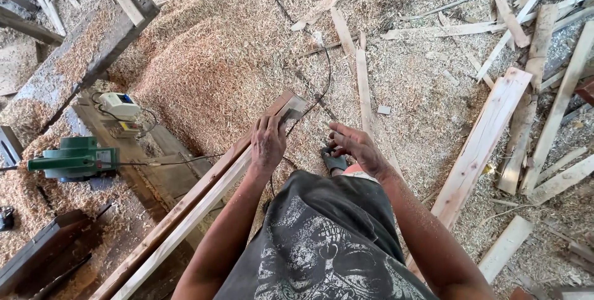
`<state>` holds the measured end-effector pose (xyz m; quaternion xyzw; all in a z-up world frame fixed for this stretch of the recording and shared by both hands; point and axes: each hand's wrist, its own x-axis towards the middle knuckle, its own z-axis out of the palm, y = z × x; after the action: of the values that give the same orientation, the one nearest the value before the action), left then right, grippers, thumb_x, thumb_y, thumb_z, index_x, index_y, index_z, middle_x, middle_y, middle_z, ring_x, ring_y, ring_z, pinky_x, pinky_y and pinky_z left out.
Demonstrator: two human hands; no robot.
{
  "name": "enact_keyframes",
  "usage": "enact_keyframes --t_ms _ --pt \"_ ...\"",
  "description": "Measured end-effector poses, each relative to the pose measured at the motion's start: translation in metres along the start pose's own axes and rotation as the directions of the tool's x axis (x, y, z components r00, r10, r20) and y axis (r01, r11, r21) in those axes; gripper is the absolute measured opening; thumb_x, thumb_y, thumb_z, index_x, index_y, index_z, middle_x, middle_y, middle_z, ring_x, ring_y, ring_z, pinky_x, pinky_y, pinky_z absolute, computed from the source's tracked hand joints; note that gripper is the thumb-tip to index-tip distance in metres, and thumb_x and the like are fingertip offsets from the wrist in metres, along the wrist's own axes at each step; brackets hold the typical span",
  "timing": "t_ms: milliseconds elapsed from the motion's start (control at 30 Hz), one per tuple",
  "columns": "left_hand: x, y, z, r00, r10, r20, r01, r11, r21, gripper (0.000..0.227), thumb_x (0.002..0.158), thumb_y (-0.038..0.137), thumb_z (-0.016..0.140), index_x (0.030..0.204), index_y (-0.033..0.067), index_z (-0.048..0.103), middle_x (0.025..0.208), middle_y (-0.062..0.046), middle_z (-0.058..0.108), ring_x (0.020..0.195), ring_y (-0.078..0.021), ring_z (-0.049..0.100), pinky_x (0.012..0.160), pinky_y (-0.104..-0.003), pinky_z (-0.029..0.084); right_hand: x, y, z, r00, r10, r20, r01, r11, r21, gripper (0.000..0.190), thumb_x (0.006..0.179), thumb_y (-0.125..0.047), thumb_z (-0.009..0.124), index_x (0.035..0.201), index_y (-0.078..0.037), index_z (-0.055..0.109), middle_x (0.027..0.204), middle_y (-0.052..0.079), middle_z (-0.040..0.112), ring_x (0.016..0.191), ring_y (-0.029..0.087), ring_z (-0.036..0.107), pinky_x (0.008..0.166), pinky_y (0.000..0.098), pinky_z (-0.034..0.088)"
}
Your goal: Measuring and marking wooden planks using a square and a pencil.
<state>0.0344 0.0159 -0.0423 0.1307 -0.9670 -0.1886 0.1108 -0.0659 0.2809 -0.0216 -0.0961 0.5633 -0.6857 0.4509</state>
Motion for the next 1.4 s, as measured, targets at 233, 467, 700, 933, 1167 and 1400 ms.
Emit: enact_keyframes --t_ms 233,467,700,933,1167,1400 --pt "0.003 0.007 -0.007 0.998 0.030 -0.060 -0.031 1.000 -0.003 0.020 0.099 0.014 0.061 0.113 0.0005 0.063 0.110 -0.021 0.065 0.107 -0.0371 0.062 0.095 -0.049 0.051 0.014 0.015 -0.003 0.976 0.173 -0.135 -0.191 0.973 -0.128 0.052 0.096 -0.025 0.058 0.145 -0.007 0.057 0.114 0.006 0.076 0.074 0.018 0.071 0.060 0.0350 0.056" --pt "0.005 0.014 -0.014 0.999 -0.042 -0.008 0.042 0.999 -0.017 0.018 0.098 0.015 0.062 0.109 0.0005 0.062 0.108 -0.021 0.064 0.106 -0.0377 0.062 0.094 -0.050 0.049 0.066 0.058 -0.005 0.916 0.138 -0.376 -0.328 0.797 -0.507 0.033 0.097 -0.031 0.067 0.116 -0.006 0.078 0.076 0.010 0.075 0.063 0.016 0.066 0.061 0.0349 0.053" --pt "0.004 0.010 -0.009 0.999 -0.040 -0.020 0.040 0.999 -0.018 0.018 0.095 0.016 0.065 0.106 0.0021 0.063 0.108 -0.020 0.065 0.108 -0.0365 0.062 0.094 -0.050 0.049 0.138 0.087 0.010 0.929 0.153 -0.337 -0.327 0.765 -0.555 0.030 0.094 -0.030 0.068 0.109 -0.008 0.081 0.080 0.008 0.077 0.063 0.016 0.071 0.066 0.0293 0.056" --pt "0.004 0.008 -0.009 0.998 -0.062 0.005 0.062 0.998 -0.025 0.018 0.095 0.016 0.065 0.105 0.0011 0.063 0.108 -0.020 0.064 0.107 -0.0352 0.062 0.093 -0.050 0.050 0.129 0.069 0.018 0.934 0.242 -0.262 -0.322 0.888 -0.328 0.031 0.098 -0.030 0.067 0.112 -0.005 0.078 0.081 0.011 0.073 0.061 0.016 0.062 0.055 0.0336 0.052" --pt "0.004 0.007 -0.007 0.998 -0.057 0.013 0.057 0.998 -0.033 0.016 0.095 0.015 0.065 0.104 0.0017 0.063 0.107 -0.019 0.064 0.105 -0.0344 0.062 0.092 -0.049 0.050 0.114 0.050 0.021 0.945 0.204 -0.257 -0.285 0.896 -0.339 0.033 0.094 -0.032 0.067 0.115 -0.007 0.076 0.081 0.006 0.074 0.062 0.012 0.066 0.052 0.0295 0.053" --pt "0.007 0.013 -0.017 0.999 -0.047 -0.020 0.046 0.997 -0.054 0.015 0.094 0.015 0.066 0.101 0.0020 0.065 0.106 -0.019 0.066 0.104 -0.0367 0.062 0.091 -0.050 0.050 0.092 0.008 0.026 0.986 0.073 -0.147 -0.107 0.966 -0.237 0.029 0.096 -0.024 0.068 0.117 -0.005 0.077 0.076 0.002 0.071 0.058 0.007 0.061 0.050 0.0250 0.049"
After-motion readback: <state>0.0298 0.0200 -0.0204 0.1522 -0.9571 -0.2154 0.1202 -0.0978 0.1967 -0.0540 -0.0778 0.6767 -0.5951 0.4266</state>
